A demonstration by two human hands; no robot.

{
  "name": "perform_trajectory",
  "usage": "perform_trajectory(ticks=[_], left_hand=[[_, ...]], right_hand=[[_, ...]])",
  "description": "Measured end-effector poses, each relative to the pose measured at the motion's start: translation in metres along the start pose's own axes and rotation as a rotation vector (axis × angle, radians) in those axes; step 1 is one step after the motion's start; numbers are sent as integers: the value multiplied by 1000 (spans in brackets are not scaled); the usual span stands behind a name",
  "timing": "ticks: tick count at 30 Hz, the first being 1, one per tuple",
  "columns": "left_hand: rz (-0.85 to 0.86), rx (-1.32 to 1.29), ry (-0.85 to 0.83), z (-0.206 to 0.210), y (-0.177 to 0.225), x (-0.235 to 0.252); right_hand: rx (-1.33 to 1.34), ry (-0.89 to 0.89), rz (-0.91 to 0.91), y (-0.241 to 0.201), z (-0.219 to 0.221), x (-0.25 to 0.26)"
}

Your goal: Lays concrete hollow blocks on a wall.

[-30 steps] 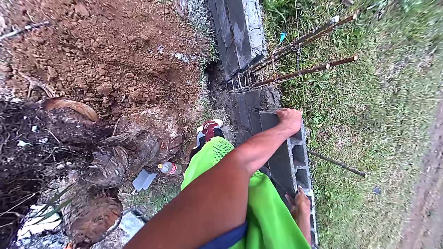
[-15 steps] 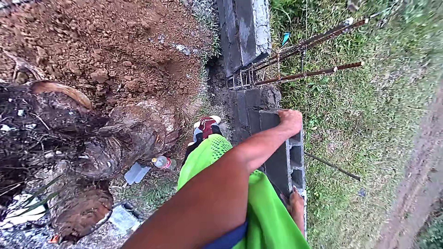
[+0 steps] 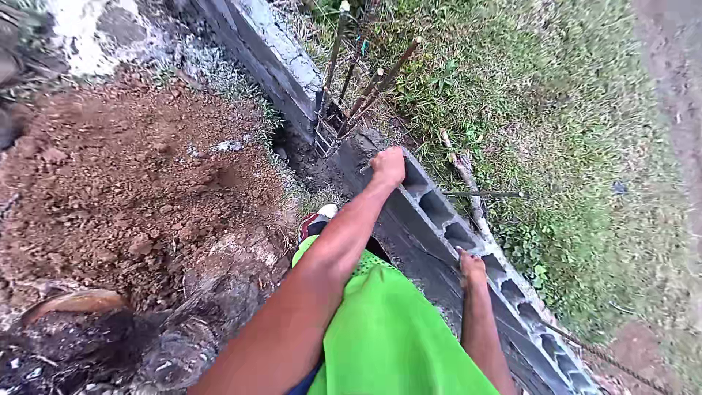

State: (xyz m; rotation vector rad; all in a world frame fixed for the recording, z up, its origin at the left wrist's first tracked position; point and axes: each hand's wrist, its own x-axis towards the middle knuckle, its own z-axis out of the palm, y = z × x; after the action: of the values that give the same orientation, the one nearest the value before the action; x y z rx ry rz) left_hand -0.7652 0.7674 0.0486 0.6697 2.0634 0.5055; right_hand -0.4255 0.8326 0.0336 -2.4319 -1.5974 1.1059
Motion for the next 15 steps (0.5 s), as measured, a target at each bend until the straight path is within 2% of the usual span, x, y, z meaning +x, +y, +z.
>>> perform_trajectory(ticks=[4, 7, 15], left_hand=[[-14, 35, 8, 4, -3, 3], [3, 55, 38, -3, -6, 5], [67, 266, 98, -53, -10, 6]], right_hand=[[-49, 24, -43, 3, -3, 1], [-47, 3, -52, -3, -5, -16], [-37, -129, 15, -25, 6, -53]])
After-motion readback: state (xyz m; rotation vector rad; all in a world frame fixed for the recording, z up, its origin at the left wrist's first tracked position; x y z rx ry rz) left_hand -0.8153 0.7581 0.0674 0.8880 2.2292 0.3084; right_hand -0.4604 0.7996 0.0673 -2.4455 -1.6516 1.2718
